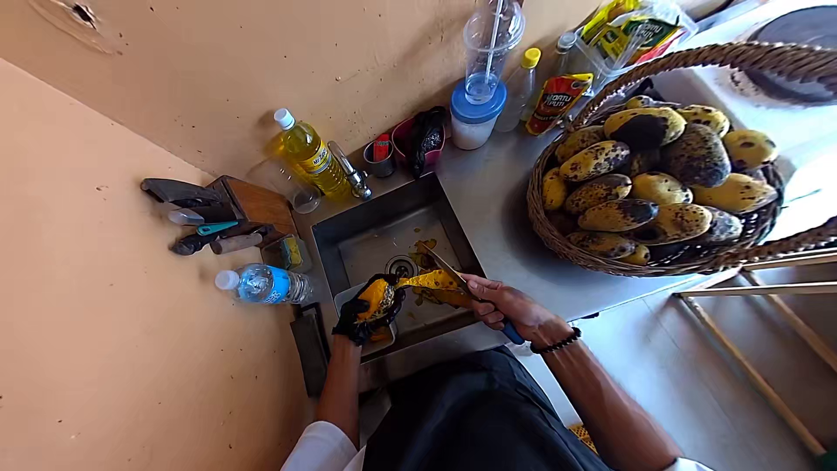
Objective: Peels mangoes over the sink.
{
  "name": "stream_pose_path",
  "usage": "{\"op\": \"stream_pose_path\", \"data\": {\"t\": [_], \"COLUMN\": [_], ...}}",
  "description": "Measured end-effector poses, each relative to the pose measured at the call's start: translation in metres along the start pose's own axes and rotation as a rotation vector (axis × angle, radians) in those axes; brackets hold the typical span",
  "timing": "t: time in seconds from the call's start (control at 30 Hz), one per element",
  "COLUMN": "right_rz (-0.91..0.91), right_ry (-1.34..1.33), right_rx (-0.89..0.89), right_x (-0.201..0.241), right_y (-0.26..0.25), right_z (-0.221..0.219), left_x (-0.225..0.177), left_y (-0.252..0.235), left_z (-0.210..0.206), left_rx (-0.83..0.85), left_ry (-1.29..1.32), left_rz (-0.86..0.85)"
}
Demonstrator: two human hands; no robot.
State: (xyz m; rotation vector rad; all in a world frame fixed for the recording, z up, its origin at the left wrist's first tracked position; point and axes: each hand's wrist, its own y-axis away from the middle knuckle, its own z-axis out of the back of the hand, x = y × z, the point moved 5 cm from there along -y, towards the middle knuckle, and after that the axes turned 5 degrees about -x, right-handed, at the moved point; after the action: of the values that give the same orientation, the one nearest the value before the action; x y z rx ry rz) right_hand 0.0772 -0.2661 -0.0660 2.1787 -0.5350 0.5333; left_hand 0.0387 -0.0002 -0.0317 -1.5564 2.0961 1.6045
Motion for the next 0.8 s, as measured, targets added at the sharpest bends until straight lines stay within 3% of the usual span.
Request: {"op": "stream_pose_path", "data": {"t": [0.1,0.13,0.23,0.3,0.4,0.47,0.57,0.7,0.8], "right_rz": [0.014,0.011,-0.009,-0.014,-0.017,-0.033,-0.048,-0.026,-0.027], "right_ry": [0.025,0.021,-0.039,-0.090,-0.113,-0.142,-0.259,-0.393,-0.411], "right_rx": [-0.002,-0.010,-0.034,-0.032,-0.010,0.005,0.011,0.046,0.084], "right_x": [0.010,0.010,0.009,0.009,0.005,-0.003,-0.012,-0.007,-0.005], "right_y": [0.009,0.008,0.004,0.003,0.005,0.005,0.004,0.015,0.022], "right_z": [-0.005,-0.008,-0.013,-0.014,-0.020,-0.030,-0.046,-0.069,-0.085], "left_x": [0.022,0.024,0.031,0.038,0.038,0.036,0.042,0.066,0.072], "left_y": [-0.062,-0.069,-0.078,-0.082,-0.071,-0.069,-0.078,-0.087,-0.081], "left_z": [0.046,0.045,0.037,0.041,0.040,0.025,0.008,0.000,-0.018], "left_rx": [0.577,0.607,0.542,0.504,0.219,0.082,0.018,-0.019,-0.170], "left_ry": [-0.097,-0.216,-0.399,-0.240,0.107,0.310,0.427,0.267,-0.009], "left_rz": [0.042,0.046,-0.006,-0.078,-0.165,-0.130,-0.046,-0.071,-0.038]}}
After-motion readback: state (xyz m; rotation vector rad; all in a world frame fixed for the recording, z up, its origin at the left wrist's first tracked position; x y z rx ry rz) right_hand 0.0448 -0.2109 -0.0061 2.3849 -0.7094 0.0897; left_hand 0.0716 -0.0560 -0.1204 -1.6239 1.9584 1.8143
